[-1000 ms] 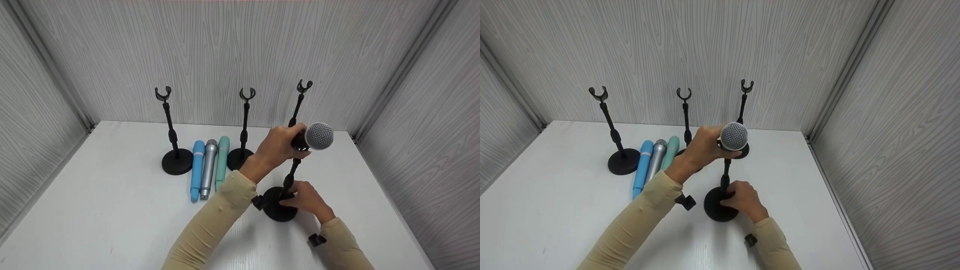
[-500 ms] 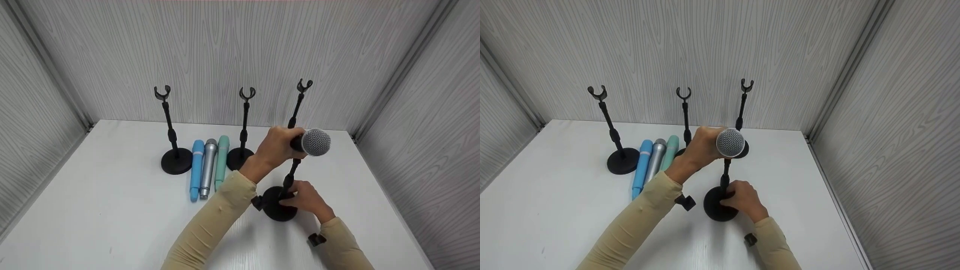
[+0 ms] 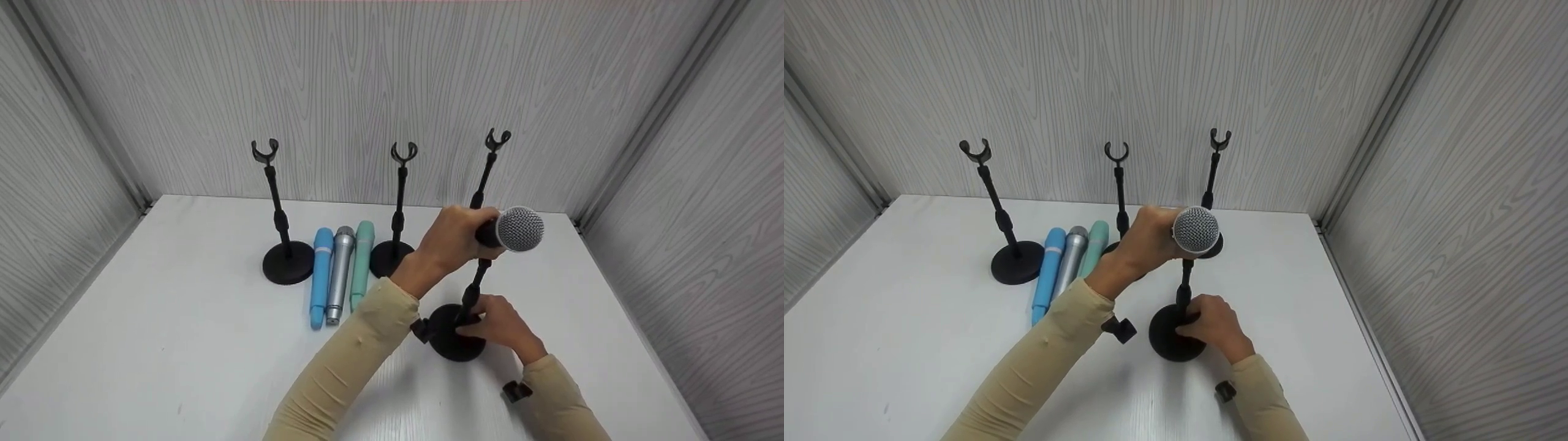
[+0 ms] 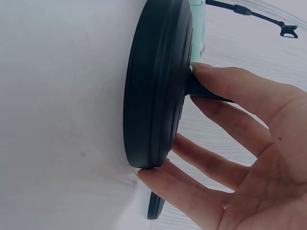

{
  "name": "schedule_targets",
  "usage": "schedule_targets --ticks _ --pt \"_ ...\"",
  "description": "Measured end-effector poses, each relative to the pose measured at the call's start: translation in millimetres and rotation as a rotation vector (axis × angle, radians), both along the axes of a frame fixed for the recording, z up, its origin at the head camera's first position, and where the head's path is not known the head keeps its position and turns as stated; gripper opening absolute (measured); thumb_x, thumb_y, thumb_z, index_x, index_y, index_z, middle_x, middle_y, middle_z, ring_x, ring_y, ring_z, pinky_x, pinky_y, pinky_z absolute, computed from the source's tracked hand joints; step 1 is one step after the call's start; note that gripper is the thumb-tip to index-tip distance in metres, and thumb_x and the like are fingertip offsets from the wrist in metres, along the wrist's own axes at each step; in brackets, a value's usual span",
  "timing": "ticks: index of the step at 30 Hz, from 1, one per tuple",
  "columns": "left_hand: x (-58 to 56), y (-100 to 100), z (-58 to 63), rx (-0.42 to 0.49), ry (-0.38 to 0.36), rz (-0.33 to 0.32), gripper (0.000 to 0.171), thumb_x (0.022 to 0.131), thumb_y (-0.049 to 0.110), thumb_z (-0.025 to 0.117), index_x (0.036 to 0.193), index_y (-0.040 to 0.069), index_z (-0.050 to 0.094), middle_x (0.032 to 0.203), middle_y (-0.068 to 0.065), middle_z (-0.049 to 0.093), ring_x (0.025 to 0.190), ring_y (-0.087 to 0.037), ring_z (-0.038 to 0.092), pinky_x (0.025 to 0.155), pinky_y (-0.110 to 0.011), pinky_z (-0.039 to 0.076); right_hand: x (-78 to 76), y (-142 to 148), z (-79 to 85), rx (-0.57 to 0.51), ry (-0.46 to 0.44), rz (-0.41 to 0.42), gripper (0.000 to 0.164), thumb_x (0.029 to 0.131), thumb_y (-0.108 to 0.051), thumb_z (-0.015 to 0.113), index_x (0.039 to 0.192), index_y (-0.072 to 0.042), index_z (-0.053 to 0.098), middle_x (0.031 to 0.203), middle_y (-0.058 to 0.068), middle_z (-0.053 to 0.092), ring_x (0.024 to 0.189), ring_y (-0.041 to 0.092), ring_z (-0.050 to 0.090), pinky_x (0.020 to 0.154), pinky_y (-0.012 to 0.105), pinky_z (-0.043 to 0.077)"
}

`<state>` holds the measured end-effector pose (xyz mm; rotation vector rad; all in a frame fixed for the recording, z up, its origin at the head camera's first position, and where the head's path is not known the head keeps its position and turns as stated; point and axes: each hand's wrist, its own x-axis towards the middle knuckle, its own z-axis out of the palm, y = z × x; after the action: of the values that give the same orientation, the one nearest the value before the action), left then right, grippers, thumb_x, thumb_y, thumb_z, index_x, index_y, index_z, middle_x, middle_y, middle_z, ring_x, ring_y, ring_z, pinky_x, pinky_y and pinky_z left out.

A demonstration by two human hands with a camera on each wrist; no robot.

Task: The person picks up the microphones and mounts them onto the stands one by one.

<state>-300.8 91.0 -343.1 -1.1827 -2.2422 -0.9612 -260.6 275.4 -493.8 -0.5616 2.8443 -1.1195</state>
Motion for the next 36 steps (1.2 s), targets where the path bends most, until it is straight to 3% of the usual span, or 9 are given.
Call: schedule_targets --ticks 20,36 --pt "-4.1 1.1 0.0 0.028 -0.108 -0.019 0.031 0.082 0.019 0.087 0.11 0.013 0.076 0.103 -0.003 0.08 0.095 -0.016 0.076 0.088 -0.031 0.06 1.7 -1.9 -0.9 0.019 -0.026 -0.042 0.019 0.075 -0.018 0.09 0.088 -0.009 0.078 0.091 0.003 0.077 0.093 0.019 0.07 0.078 0.034 0.056" --pt "-5.1 1.9 0.7 0.007 -0.11 0.008 0.03 0.083 0.02 0.087 0.109 0.012 0.075 0.103 -0.003 0.08 0.092 -0.016 0.076 0.086 -0.031 0.06 0.9 -2.1 1.8 0.011 -0.038 -0.04 0.017 0.076 -0.016 0.089 0.088 -0.009 0.079 0.092 0.004 0.076 0.093 0.02 0.069 0.079 0.035 0.056"
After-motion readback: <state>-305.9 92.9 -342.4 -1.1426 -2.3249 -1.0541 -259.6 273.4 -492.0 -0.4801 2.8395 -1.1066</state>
